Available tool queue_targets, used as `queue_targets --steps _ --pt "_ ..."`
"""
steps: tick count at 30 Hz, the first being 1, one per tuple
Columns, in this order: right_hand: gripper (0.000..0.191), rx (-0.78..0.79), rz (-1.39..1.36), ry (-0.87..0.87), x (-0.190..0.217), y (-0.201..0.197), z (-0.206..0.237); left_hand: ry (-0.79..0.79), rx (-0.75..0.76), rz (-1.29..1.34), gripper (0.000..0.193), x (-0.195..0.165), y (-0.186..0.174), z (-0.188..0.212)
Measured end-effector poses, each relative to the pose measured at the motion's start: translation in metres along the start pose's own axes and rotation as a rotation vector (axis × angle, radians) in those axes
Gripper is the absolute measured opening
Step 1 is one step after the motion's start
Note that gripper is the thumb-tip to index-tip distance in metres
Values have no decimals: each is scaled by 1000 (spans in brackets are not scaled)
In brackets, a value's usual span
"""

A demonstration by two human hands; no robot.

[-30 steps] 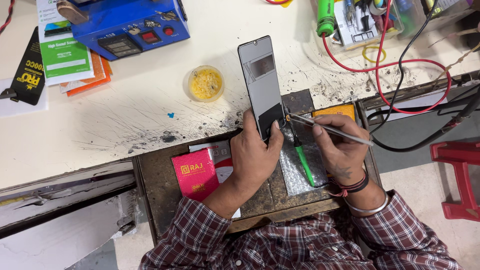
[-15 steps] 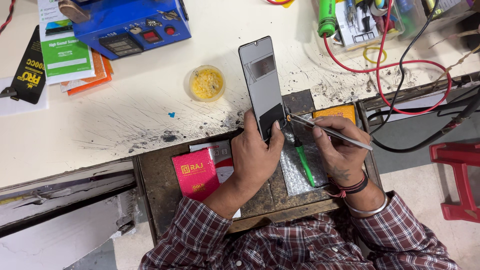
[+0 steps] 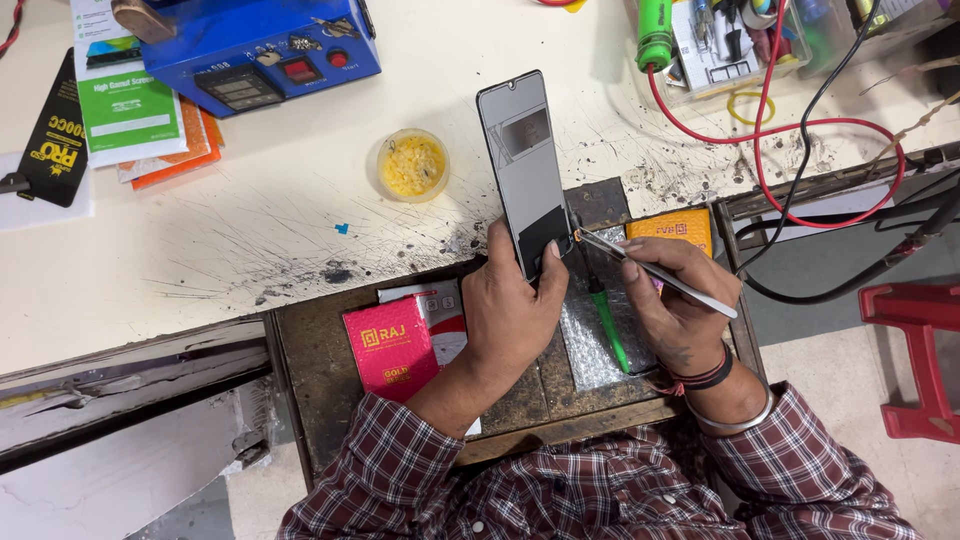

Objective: The person solders components on a small circuit board with a soldering iron, then holds a smartphone upright and works along its edge with a pry tool, then returns to soldering the board and handling the phone screen.

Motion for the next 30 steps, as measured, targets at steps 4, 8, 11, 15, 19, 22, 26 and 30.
queue_targets --steps 4,8,11,15,19,22,26,30 --pt "11 0 -3 -18 1 0 4 -3 -5 -11 38 -1 -1 3" --pt "12 -6 15 -11 0 0 4 0 0 -4 37 -1 -1 3" --pt "12 -4 3 -19 0 0 4 -11 8 -11 36 0 0 2" --pt "11 -2 2 0 0 0 4 -2 7 -12 37 -1 -1 2" --pt "11 1 5 -1 0 0 3 0 -3 -31 37 -1 -1 2" --pt "11 5 4 -18 1 0 6 7 6 -19 38 0 0 5" --pt "12 -1 -3 -14 -2 2 8 38 6 -22 40 1 1 7" --pt "12 -4 20 -32 0 1 8 52 -2 -31 40 0 0 7"
Point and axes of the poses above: each hand's wrist, its own z-axis away from the middle knuckle, its own y-axis out of the palm, x = y × z, the point moved 8 cm from there along -z, towards the middle knuckle, and after that the axes turned 3 degrees about y, right-handed, at the moved point
